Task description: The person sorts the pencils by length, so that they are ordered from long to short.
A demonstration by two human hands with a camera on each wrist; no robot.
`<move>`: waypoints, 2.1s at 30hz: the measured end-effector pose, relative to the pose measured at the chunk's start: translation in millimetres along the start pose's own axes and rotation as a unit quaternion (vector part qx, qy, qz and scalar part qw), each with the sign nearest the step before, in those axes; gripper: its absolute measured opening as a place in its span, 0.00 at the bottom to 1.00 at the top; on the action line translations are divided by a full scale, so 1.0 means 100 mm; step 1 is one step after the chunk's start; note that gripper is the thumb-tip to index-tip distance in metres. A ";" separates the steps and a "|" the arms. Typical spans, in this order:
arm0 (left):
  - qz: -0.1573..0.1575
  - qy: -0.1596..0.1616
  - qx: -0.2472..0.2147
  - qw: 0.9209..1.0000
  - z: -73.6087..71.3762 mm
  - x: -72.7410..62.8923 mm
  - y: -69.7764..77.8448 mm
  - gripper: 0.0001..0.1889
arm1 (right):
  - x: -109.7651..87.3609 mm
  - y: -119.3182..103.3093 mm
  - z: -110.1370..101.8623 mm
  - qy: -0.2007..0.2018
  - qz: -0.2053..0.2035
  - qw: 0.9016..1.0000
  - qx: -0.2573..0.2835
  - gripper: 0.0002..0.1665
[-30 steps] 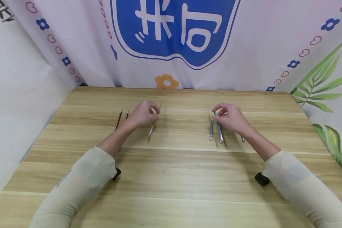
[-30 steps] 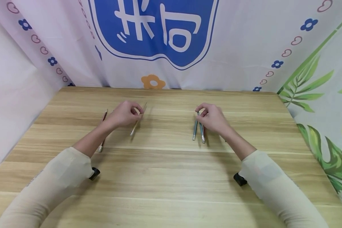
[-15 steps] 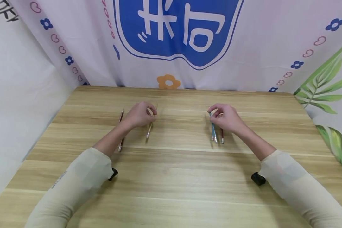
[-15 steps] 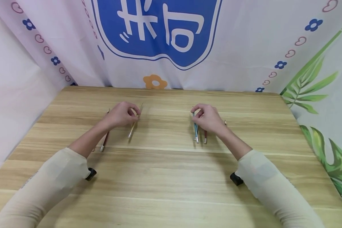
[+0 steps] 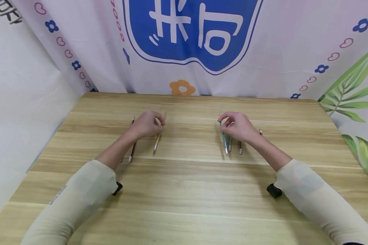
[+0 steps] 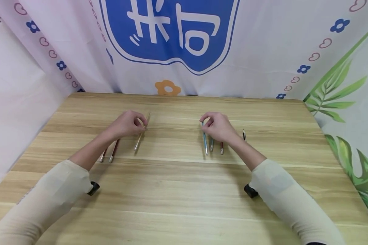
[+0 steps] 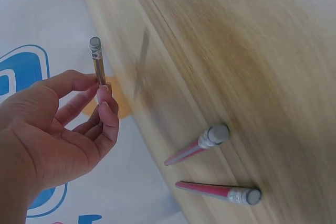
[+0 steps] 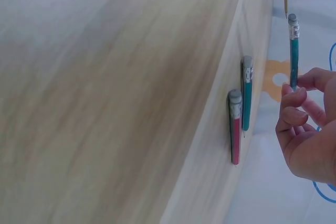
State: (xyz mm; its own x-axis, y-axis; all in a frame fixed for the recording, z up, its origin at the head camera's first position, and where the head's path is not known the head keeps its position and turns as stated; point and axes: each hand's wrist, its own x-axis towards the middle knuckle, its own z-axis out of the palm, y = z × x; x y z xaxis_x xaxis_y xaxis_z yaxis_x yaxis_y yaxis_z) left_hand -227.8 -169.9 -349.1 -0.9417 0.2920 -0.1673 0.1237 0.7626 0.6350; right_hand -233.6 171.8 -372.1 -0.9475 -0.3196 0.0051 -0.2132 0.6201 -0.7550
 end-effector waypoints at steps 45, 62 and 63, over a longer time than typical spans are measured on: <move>-0.034 -0.020 -0.001 0.999 -0.13 -0.25 -0.28 0.09 | 0.19 -0.43 0.46 -0.077 -0.048 0.995 0.026 0.14; -0.046 -0.026 0.028 0.998 -0.13 -0.27 -0.33 0.06 | 0.30 -0.55 0.60 -0.099 -0.051 0.993 0.039 0.14; -0.045 -0.029 0.028 0.998 -0.13 -0.28 -0.33 0.06 | 0.30 -0.56 0.61 -0.099 -0.053 0.993 0.037 0.14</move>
State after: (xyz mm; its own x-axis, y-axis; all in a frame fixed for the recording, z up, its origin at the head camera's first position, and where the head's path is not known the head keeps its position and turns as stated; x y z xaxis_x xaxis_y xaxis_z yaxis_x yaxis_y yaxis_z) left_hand -209.8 -210.5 -355.3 -0.9306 0.2526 -0.2649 0.0592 0.8181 0.5720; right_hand -236.2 84.2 -369.5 -0.8539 -0.5191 -0.0364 -0.2842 0.5239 -0.8030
